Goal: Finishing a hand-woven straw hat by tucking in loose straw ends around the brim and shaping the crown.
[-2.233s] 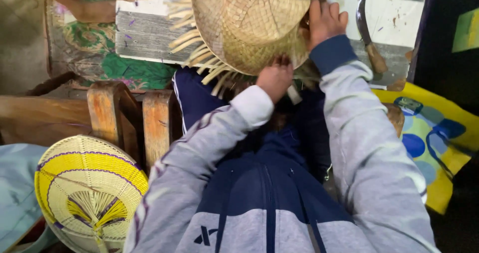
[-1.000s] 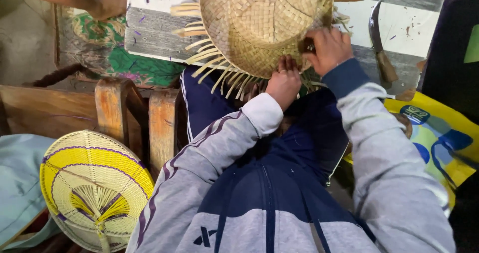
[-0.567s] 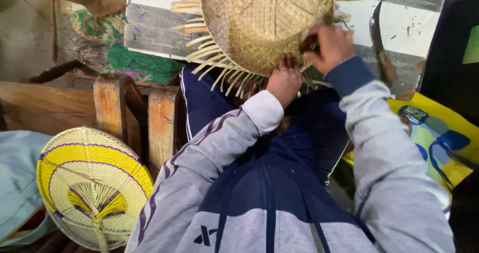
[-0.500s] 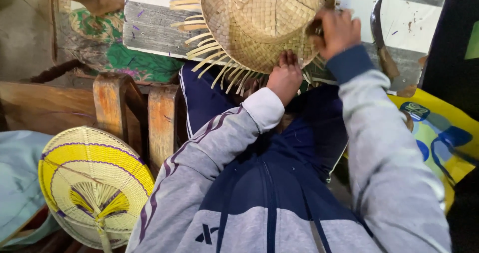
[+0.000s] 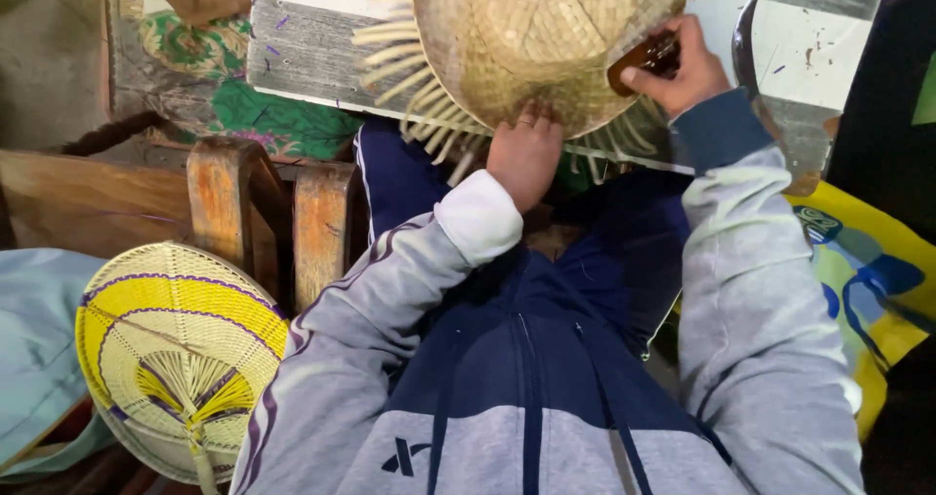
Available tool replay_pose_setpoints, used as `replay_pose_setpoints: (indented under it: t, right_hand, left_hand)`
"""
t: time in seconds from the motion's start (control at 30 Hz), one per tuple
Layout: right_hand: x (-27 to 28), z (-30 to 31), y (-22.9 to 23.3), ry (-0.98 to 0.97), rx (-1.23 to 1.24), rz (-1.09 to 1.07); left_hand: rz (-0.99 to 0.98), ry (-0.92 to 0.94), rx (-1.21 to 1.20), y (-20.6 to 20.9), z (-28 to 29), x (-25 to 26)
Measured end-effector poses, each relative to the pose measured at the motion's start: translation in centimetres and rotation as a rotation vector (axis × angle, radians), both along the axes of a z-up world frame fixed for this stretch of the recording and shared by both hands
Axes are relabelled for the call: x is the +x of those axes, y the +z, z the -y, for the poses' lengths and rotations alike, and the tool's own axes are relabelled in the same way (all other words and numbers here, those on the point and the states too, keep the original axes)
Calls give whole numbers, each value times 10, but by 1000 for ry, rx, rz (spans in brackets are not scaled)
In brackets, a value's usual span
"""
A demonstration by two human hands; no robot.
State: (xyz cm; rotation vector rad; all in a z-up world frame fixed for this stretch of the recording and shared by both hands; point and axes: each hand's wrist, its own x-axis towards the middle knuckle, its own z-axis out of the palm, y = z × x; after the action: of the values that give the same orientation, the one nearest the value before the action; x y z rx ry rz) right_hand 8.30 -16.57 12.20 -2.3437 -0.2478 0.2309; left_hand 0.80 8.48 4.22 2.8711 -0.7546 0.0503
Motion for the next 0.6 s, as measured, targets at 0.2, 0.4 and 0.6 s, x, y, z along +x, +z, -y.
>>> replay_pose_setpoints:
  t: [0.2, 0.4, 0.6]
  right_hand:
    - [-23, -27, 19, 4, 366, -117]
    - [-39, -57, 61, -71, 105, 397]
    - [-47, -112, 63, -86, -551, -46]
  left_hand:
    - [105, -10, 13, -45, 22, -17]
    - [-93, -18, 304, -29, 40, -16]
    - [284, 43, 31, -65, 48, -13]
